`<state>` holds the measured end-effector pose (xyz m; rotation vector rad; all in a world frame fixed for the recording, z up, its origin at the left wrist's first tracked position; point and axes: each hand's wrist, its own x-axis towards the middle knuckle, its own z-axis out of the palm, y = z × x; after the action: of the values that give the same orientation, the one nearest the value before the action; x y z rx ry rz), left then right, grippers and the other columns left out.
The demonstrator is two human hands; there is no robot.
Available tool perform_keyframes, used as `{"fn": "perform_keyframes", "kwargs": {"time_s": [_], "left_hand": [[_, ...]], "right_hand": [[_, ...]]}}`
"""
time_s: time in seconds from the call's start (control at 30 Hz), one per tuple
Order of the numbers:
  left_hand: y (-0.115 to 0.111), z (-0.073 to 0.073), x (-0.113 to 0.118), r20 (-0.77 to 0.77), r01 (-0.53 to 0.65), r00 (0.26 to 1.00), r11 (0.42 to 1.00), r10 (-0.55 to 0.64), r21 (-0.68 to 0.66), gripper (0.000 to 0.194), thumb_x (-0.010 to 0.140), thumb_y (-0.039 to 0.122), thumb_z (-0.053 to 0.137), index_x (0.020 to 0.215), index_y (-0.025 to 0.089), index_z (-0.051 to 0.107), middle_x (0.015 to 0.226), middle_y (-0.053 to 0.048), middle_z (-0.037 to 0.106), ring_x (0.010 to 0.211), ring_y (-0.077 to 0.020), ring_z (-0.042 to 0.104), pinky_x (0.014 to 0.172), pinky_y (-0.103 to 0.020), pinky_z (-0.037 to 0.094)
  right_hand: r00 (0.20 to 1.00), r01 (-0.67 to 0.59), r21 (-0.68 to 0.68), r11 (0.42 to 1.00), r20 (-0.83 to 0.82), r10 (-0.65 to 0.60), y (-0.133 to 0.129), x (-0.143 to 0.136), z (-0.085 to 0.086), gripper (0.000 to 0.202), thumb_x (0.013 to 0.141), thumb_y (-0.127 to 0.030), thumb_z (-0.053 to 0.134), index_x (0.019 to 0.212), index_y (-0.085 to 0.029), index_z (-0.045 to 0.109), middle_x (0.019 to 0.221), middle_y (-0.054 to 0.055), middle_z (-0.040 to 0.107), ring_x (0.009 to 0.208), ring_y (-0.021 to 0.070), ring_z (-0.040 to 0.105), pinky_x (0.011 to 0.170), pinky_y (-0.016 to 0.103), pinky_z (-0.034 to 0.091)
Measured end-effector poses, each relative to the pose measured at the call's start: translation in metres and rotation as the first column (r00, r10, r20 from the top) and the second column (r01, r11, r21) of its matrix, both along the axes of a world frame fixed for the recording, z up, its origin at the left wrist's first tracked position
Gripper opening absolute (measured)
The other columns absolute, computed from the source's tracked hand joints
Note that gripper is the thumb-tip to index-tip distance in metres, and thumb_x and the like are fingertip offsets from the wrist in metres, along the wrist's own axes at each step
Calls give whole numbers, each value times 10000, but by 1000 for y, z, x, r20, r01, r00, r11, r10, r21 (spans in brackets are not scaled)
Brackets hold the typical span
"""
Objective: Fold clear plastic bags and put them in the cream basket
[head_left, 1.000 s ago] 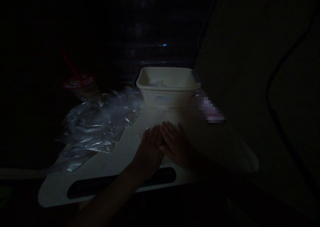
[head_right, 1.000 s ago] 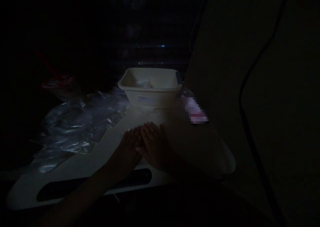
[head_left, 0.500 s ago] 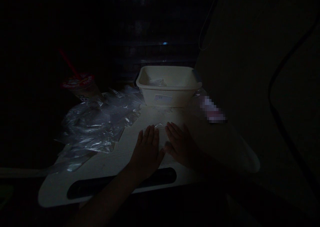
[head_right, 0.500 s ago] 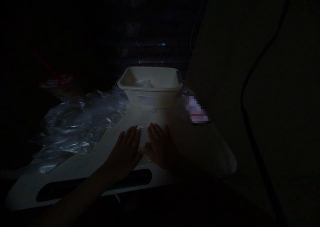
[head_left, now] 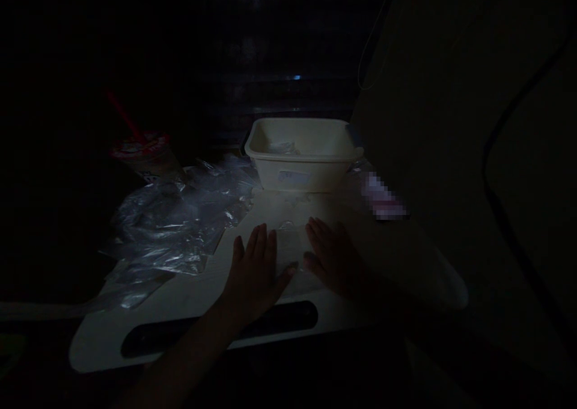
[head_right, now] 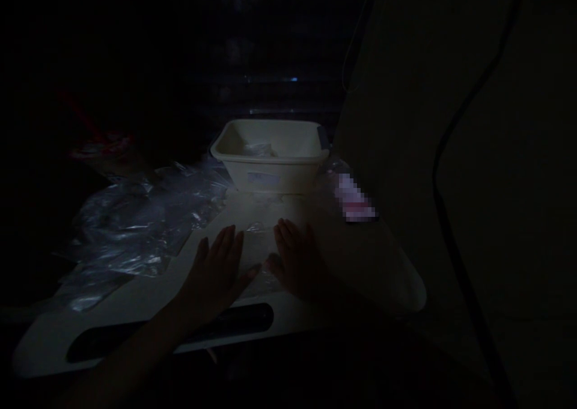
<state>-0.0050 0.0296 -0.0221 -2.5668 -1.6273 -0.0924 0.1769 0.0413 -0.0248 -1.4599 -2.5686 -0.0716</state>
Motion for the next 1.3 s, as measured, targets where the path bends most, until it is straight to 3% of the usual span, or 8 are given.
{"fn": "perform_keyframes", "kwargs": {"time_s": [0.37,0.57,0.67,0.8,0.97,1.3], "left_hand": [[2,5,-9,2,29,1000,999,-29,-34,569,826,421,143,1228,32,243,1308,-182,216,1209,-257,142,926,-509,132],[4,9,3,88,132,988,991,-131,-14,476,834,301,216,1261,92,180,1339,-119,169,1219,-224,94,963,-445,120],[5,7,11,108,212,973,975,-204,-64,503,813,266,267,1260,58,167,1336,-138,165,1221,-211,83,977,-392,141],[4,3,13,55,209,977,972,-204,-107,506,800,244,269,1245,15,195,1322,-170,186,1216,-230,93,979,-397,141],[3,5,10,-10,193,981,977,-195,-85,512,796,262,260,1232,-2,223,1307,-194,208,1207,-260,112,972,-422,138],[2,0,6,21,94,995,995,-93,-23,648,793,473,228,1227,-8,239,1293,-230,217,1203,-286,121,957,-420,168]], "right_hand": [[1000,9,37,999,8,-9,2,7,-4,478,824,-341,237,1187,-46,337,1271,158,311,1182,231,225,925,493,146],[998,-59,25,998,-14,59,1,-9,10,500,825,-368,211,1217,-70,304,1303,123,260,1202,228,171,944,485,105],[994,-101,-7,995,-38,100,-1,-20,12,529,815,-402,226,1230,-79,290,1301,111,269,1199,231,179,954,474,92],[995,-99,-31,995,-36,97,-1,-23,7,540,806,-414,250,1229,-82,292,1296,120,276,1194,228,194,953,480,81],[996,-86,-34,996,-33,85,-1,-19,4,540,798,-412,271,1217,-75,312,1291,130,284,1189,235,203,946,487,96],[999,-42,-16,999,-11,42,2,-5,1,510,797,-350,279,1207,-50,316,1285,152,285,1180,242,221,924,503,140]]}}
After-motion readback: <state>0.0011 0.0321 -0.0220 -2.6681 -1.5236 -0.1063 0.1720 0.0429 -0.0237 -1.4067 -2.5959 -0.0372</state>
